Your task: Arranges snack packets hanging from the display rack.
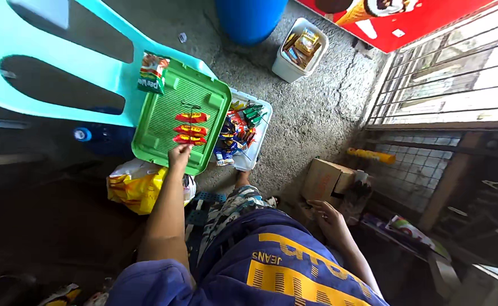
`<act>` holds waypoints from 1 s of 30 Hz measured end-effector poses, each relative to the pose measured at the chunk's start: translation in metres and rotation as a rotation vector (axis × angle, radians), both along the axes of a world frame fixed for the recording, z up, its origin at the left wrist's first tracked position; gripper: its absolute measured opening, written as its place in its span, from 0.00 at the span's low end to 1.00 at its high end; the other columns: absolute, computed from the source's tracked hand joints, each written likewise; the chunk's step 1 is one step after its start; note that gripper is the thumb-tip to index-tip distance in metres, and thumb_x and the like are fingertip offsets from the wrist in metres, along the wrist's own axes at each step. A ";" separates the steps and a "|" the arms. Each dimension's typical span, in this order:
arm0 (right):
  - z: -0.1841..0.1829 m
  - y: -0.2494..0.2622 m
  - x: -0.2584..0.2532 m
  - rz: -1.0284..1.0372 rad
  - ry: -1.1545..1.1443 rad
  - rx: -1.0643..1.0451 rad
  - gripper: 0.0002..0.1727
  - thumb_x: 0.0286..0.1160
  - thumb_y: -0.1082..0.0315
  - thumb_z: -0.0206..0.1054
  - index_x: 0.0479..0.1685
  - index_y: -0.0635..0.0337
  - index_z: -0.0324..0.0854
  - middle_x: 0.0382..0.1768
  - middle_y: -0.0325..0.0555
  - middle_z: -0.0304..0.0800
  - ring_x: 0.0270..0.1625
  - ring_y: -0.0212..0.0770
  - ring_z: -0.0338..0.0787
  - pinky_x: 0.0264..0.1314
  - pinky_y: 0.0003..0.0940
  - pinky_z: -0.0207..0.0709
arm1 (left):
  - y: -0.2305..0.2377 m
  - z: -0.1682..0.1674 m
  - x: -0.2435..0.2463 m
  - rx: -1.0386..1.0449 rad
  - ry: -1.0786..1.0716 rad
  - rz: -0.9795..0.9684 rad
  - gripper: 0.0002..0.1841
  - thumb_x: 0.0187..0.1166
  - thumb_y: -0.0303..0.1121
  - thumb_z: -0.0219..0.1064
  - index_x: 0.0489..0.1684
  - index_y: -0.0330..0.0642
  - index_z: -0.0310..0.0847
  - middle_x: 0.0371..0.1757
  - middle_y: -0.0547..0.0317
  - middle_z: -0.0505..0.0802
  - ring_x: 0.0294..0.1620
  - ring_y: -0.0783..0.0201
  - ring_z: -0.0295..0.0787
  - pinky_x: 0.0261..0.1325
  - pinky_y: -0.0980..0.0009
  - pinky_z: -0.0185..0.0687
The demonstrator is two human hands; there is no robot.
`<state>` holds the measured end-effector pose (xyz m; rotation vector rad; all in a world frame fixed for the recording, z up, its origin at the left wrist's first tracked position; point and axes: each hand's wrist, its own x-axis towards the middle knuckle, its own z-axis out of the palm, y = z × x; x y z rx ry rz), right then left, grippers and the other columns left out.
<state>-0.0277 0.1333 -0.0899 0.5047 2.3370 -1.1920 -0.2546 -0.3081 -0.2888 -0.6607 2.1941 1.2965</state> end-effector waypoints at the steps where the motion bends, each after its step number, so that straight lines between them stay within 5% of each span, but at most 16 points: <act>1: 0.000 0.001 0.008 -0.016 0.010 -0.001 0.17 0.83 0.69 0.61 0.65 0.65 0.85 0.60 0.58 0.90 0.55 0.43 0.94 0.59 0.34 0.87 | 0.009 0.006 0.011 0.006 0.055 -0.020 0.19 0.88 0.34 0.62 0.65 0.25 0.82 0.59 0.31 0.90 0.56 0.44 0.89 0.66 0.47 0.80; 13: 0.008 0.021 0.175 -0.238 0.254 0.003 0.17 0.83 0.70 0.62 0.64 0.65 0.85 0.59 0.58 0.90 0.53 0.43 0.94 0.60 0.35 0.87 | 0.198 0.163 0.075 0.103 0.550 -0.550 0.14 0.82 0.31 0.71 0.53 0.27 0.88 0.55 0.37 0.92 0.57 0.47 0.91 0.67 0.48 0.83; 17: 0.020 0.024 0.255 -0.380 0.326 0.024 0.16 0.82 0.71 0.63 0.63 0.64 0.86 0.59 0.56 0.90 0.54 0.44 0.93 0.62 0.39 0.87 | 0.260 0.221 0.117 0.215 0.651 -0.763 0.14 0.80 0.34 0.71 0.51 0.30 0.89 0.47 0.44 0.94 0.42 0.60 0.92 0.53 0.58 0.89; 21: 0.027 0.021 0.326 -0.511 0.407 0.021 0.15 0.82 0.72 0.63 0.62 0.66 0.86 0.58 0.60 0.91 0.58 0.50 0.92 0.69 0.47 0.83 | 0.328 0.296 0.178 0.331 0.684 -1.053 0.14 0.78 0.28 0.71 0.49 0.20 0.86 0.44 0.37 0.93 0.42 0.61 0.90 0.54 0.61 0.87; 23: 0.031 0.016 0.348 -0.533 0.477 0.023 0.14 0.82 0.72 0.64 0.60 0.68 0.87 0.56 0.61 0.91 0.58 0.53 0.92 0.69 0.50 0.82 | 0.355 0.319 0.202 0.503 0.635 -1.143 0.10 0.76 0.24 0.70 0.45 0.21 0.85 0.38 0.57 0.92 0.37 0.79 0.87 0.48 0.76 0.86; 25: 0.042 0.012 0.364 -0.553 0.534 0.034 0.13 0.83 0.71 0.64 0.59 0.67 0.88 0.55 0.60 0.92 0.57 0.52 0.92 0.68 0.49 0.82 | 0.383 0.334 0.226 0.719 0.532 -1.199 0.03 0.76 0.23 0.69 0.42 0.33 0.86 0.35 0.76 0.93 0.34 0.85 0.87 0.44 0.80 0.87; 30: 0.065 0.006 0.389 -0.705 0.699 0.159 0.13 0.84 0.72 0.62 0.59 0.67 0.87 0.54 0.59 0.91 0.55 0.49 0.91 0.64 0.45 0.83 | 0.442 0.384 0.292 0.960 0.316 -1.392 0.09 0.74 0.18 0.67 0.42 0.43 0.90 0.32 0.76 0.95 0.30 0.80 0.89 0.38 0.79 0.87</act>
